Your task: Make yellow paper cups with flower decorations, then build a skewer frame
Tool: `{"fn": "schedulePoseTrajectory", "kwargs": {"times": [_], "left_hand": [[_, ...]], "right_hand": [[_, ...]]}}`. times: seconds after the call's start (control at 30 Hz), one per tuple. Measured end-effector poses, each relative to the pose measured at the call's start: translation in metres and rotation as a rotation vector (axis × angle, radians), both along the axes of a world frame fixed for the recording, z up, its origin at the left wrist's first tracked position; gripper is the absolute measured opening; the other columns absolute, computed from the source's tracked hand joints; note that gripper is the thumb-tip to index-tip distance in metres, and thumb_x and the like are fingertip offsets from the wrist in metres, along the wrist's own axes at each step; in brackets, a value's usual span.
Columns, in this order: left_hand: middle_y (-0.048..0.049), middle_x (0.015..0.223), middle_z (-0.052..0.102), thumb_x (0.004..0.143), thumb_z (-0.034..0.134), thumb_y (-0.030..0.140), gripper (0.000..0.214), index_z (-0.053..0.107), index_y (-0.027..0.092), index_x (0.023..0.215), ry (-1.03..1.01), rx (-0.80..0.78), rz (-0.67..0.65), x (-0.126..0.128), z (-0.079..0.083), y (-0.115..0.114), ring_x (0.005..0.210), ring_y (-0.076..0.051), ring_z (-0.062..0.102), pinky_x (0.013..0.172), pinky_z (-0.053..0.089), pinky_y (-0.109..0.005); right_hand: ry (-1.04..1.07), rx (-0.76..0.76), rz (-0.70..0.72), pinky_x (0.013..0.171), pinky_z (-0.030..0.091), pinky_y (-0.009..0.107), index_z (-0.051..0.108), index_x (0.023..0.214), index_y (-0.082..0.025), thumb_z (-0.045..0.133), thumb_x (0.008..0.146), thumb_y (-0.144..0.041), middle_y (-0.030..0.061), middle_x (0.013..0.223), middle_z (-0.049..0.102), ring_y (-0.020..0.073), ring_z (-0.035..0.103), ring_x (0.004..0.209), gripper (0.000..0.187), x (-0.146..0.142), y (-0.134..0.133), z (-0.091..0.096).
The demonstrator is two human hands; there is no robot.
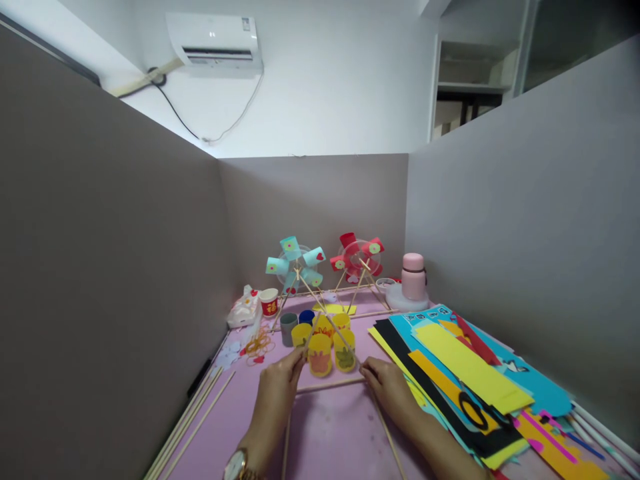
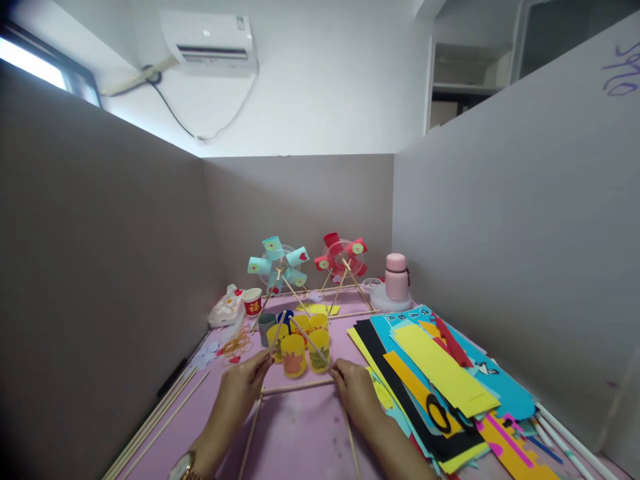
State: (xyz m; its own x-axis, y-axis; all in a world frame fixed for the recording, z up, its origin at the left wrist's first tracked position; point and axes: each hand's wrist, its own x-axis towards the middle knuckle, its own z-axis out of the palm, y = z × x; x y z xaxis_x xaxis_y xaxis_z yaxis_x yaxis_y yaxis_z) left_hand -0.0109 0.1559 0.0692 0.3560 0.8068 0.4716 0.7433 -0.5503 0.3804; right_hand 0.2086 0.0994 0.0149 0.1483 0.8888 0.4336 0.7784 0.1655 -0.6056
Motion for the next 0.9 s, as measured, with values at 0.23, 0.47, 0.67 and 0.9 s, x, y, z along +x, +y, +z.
{"fn": "schedulePoseTrajectory", "kwargs": {"times": [0.23, 0.47, 0.67, 0.9], "left_hand": [[-0.0021, 0.095, 0.074, 0.089, 0.039, 0.031, 0.029, 0.066, 0.029, 0.099, 0.027, -0.016, -0.016, 0.0034, 0.0025, -0.0027, 0.084, -0.022, 0.069, 0.062, 0.044, -0.024], [-0.0026, 0.09, 0.075, 0.09, 0.039, 0.03, 0.029, 0.067, 0.027, 0.097, 0.046, -0.017, -0.025, 0.0062, 0.0006, -0.0052, 0.082, -0.021, 0.07, 0.06, 0.042, -0.023], [-0.0025, 0.092, 0.075, 0.09, 0.041, 0.029, 0.028, 0.066, 0.028, 0.101, 0.048, -0.003, -0.022, 0.0081, 0.0, -0.0049, 0.082, -0.02, 0.07, 0.06, 0.044, -0.021], [-0.0043, 0.1, 0.072, 0.089, 0.044, 0.028, 0.026, 0.067, 0.026, 0.102, 0.066, -0.005, -0.013, 0.0079, -0.0004, -0.0023, 0.085, -0.02, 0.069, 0.065, 0.046, -0.022]], "right_hand": [[-0.008, 0.001, 0.012, 0.057, 0.034, 0.025, 0.055, 0.064, -0.021, 0.041, 0.086, -0.024, 0.0032, 0.067, 0.066, 0.0183, 0.059, 0.063, 0.027, 0.0001, -0.0001, -0.0014], [-0.016, 0.007, 0.003, 0.056, 0.033, 0.025, 0.055, 0.063, -0.021, 0.041, 0.087, -0.024, 0.0035, 0.066, 0.066, 0.0177, 0.058, 0.062, 0.028, 0.0003, 0.0006, -0.0032], [-0.027, 0.018, -0.005, 0.056, 0.033, 0.024, 0.056, 0.063, -0.02, 0.042, 0.087, -0.024, 0.0035, 0.066, 0.066, 0.0174, 0.059, 0.062, 0.028, 0.0008, -0.0006, -0.0012], [-0.034, 0.009, 0.005, 0.057, 0.034, 0.024, 0.059, 0.067, -0.02, 0.042, 0.087, -0.025, 0.0027, 0.067, 0.066, 0.0173, 0.059, 0.063, 0.027, 0.0038, -0.0016, -0.0001]]}}
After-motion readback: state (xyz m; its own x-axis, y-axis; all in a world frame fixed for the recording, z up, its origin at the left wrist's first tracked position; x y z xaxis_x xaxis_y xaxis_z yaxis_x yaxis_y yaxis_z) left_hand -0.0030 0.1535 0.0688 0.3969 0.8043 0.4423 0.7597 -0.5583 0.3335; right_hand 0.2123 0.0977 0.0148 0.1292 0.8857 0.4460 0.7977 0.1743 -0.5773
